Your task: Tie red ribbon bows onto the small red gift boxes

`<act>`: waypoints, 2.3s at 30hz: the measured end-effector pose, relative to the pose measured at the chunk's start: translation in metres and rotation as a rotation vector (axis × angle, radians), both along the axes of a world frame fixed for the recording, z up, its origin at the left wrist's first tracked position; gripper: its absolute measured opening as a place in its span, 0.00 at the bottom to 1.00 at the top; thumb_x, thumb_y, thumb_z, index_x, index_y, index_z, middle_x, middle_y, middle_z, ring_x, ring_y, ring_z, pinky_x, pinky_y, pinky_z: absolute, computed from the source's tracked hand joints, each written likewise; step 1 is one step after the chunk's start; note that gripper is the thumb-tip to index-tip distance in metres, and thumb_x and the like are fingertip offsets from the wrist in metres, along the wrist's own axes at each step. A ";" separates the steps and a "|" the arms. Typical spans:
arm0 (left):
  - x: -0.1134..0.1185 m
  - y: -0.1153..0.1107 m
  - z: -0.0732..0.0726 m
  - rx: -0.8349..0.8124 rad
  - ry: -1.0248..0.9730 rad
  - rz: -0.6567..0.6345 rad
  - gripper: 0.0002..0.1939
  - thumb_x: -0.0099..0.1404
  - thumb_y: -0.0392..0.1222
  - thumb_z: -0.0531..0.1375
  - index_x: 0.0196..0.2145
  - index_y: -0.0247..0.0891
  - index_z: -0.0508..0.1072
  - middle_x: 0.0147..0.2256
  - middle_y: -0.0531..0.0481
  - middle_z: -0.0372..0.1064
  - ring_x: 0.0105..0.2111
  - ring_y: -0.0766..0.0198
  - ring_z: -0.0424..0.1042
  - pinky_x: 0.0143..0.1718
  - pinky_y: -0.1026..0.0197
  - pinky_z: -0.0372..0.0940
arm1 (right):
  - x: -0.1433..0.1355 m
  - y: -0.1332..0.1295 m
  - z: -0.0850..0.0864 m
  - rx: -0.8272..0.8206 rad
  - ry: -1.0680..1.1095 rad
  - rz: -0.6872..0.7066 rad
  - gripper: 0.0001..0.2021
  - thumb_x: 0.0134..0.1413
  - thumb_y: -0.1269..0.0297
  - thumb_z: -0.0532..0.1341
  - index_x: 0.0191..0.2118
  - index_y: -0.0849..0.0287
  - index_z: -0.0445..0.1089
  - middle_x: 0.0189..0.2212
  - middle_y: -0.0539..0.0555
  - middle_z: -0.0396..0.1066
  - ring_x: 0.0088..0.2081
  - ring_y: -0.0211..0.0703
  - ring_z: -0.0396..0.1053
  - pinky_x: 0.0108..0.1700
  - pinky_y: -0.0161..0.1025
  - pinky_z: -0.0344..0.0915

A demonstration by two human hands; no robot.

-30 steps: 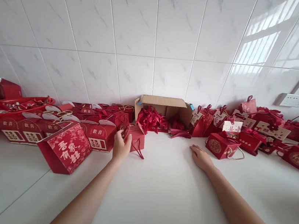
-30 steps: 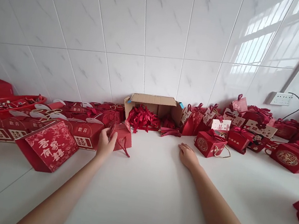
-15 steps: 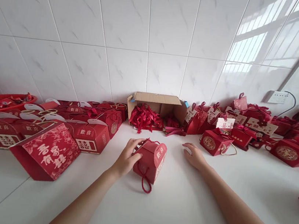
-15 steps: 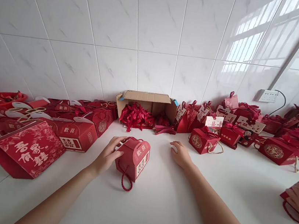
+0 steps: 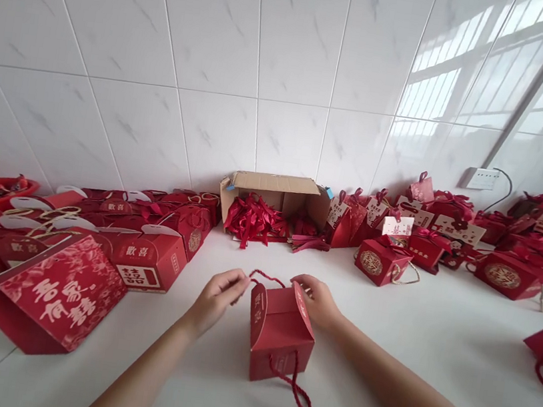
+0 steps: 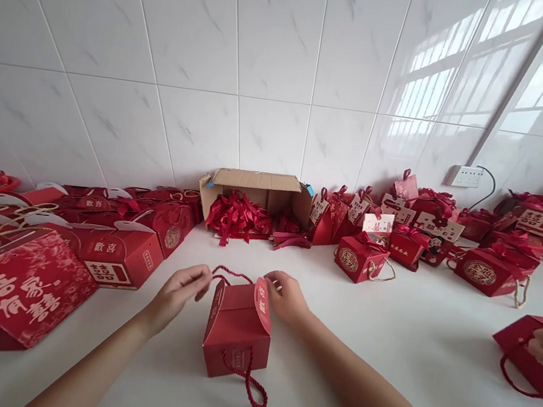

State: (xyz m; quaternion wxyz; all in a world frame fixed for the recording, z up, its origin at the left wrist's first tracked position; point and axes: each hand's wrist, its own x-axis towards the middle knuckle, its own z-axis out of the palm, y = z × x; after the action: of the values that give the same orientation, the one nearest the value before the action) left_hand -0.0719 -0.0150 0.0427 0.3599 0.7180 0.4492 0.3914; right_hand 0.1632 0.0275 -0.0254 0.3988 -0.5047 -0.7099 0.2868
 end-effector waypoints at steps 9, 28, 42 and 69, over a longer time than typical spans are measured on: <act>-0.029 0.032 -0.032 0.027 0.526 0.472 0.09 0.58 0.48 0.53 0.26 0.42 0.63 0.20 0.57 0.52 0.21 0.65 0.56 0.21 0.66 0.46 | 0.018 0.100 -0.004 0.100 -0.129 -0.344 0.11 0.52 0.66 0.55 0.42 0.55 0.70 0.33 0.54 0.69 0.34 0.43 0.66 0.36 0.36 0.58; 0.021 -0.024 -0.018 0.507 0.234 -0.254 0.49 0.50 0.55 0.63 0.63 0.44 0.42 0.58 0.39 0.48 0.57 0.45 0.54 0.55 0.47 0.56 | 0.009 0.095 0.057 0.129 0.745 -0.276 0.18 0.39 0.56 0.64 0.36 0.57 0.62 0.25 0.47 0.67 0.29 0.39 0.71 0.32 0.36 0.66; 0.006 -0.014 -0.006 0.784 0.318 0.499 0.17 0.63 0.41 0.54 0.51 0.46 0.63 0.55 0.44 0.52 0.56 0.51 0.52 0.58 0.45 0.45 | -0.010 -0.029 0.102 -0.167 0.870 0.486 0.20 0.47 0.68 0.66 0.47 0.51 0.63 0.33 0.47 0.66 0.30 0.35 0.70 0.34 0.36 0.65; 0.035 -0.035 -0.008 0.130 0.046 -0.124 0.09 0.63 0.45 0.55 0.32 0.42 0.73 0.56 0.44 0.54 0.61 0.50 0.46 0.60 0.44 0.49 | -0.016 -0.049 0.043 -0.483 0.866 0.761 0.21 0.45 0.71 0.68 0.45 0.53 0.61 0.28 0.44 0.68 0.25 0.35 0.72 0.30 0.33 0.65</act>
State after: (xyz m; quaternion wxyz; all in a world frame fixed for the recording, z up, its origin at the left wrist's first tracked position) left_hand -0.0367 -0.0495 0.0349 0.3256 0.7751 0.3857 0.3801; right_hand 0.1473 -0.0220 0.0172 0.3948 -0.1301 -0.5291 0.7397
